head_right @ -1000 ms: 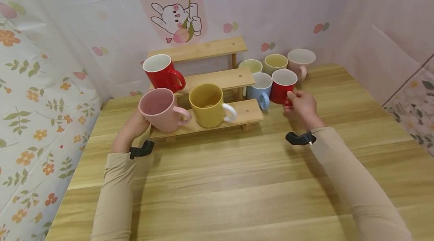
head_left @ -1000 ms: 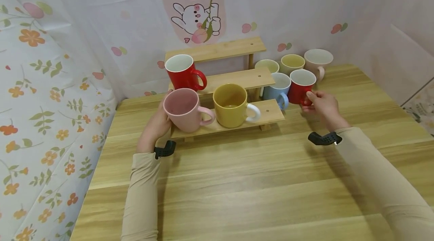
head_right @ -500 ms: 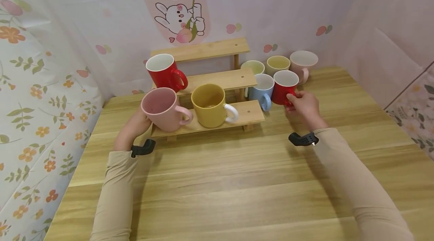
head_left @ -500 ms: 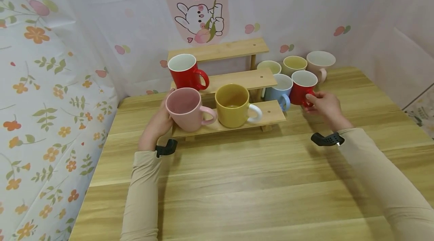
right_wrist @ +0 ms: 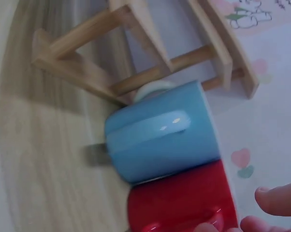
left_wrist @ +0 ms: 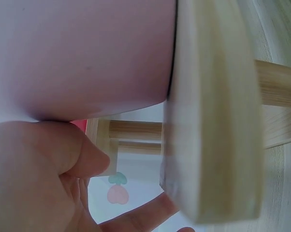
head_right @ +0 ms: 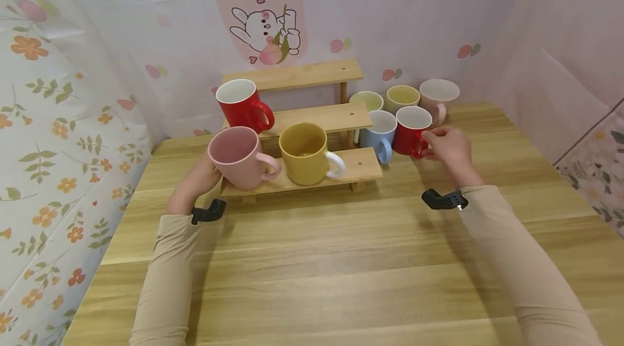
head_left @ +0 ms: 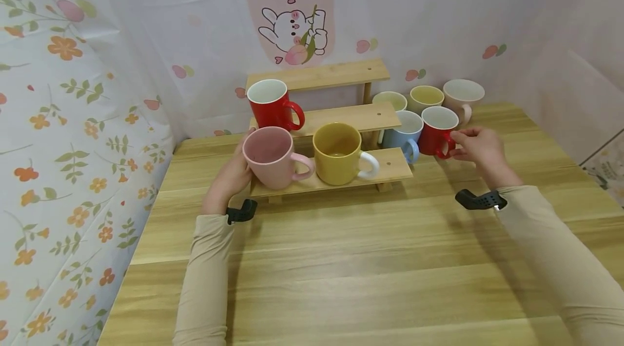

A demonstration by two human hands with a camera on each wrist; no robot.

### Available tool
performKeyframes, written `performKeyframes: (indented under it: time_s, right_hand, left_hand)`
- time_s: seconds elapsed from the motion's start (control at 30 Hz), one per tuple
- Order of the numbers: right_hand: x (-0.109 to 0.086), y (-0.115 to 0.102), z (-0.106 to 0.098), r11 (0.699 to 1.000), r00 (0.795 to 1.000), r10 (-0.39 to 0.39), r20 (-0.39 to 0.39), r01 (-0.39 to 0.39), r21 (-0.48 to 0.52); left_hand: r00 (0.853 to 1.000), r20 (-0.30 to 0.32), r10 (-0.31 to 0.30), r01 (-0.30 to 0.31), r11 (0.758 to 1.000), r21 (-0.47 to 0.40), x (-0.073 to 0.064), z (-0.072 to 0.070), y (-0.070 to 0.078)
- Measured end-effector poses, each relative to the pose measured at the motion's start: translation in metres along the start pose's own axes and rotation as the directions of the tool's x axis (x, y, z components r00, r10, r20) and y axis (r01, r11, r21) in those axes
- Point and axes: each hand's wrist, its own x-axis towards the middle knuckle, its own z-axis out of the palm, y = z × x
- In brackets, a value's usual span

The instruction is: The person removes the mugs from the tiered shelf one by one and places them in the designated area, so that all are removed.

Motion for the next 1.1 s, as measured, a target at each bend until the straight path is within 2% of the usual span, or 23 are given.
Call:
performKeyframes:
  time_s: [0.07, 0.17, 0.3, 0.4, 0.57, 0.77, 1.1]
  right_hand:
    - [-0.001, -0.005, 0.001, 1.000, 1.000, -0.019, -0.016, 0.019, -0.014]
    - [-0.003, -0.013, 0.001, 0.993, 0.997, -0.067, -0.033, 0.064, -0.097]
    - [-0.007, -0.031, 0.003, 0.976, 0.992, -0.122, -0.022, 0.116, -0.183]
    - [-0.008, -0.048, 0.006, 0.970, 0.990, -0.143, -0.001, 0.139, -0.197]
    - [-0.004, -0.069, 0.012, 0.975, 0.989, -0.129, 0.065, 0.139, -0.175]
    - [0.000, -0.081, 0.018, 0.984, 0.984, -0.090, 0.154, 0.113, -0.141]
    - [-0.004, -0.103, 0.037, 0.956, 0.957, -0.064, 0.283, 0.140, -0.257]
  left_hand:
    - [1.000, -0.001, 0.000, 0.000, 1.000, -0.002, 0.000, 0.000, 0.001]
    - [1.000, -0.002, 0.008, -0.008, 1.000, -0.005, 0.000, 0.000, 0.002]
    - [1.000, -0.003, 0.022, -0.022, 1.000, 0.004, 0.001, 0.000, 0.002]
    - [1.000, -0.006, 0.020, -0.020, 1.000, 0.000, 0.001, 0.000, 0.001]
    - [1.000, -0.013, 0.013, -0.013, 1.000, -0.003, 0.002, 0.000, 0.001]
    - [0.999, -0.015, 0.030, -0.030, 0.999, -0.013, 0.002, 0.001, 0.001]
    - [1.000, -0.013, 0.022, -0.023, 0.999, -0.031, 0.000, 0.001, 0.001]
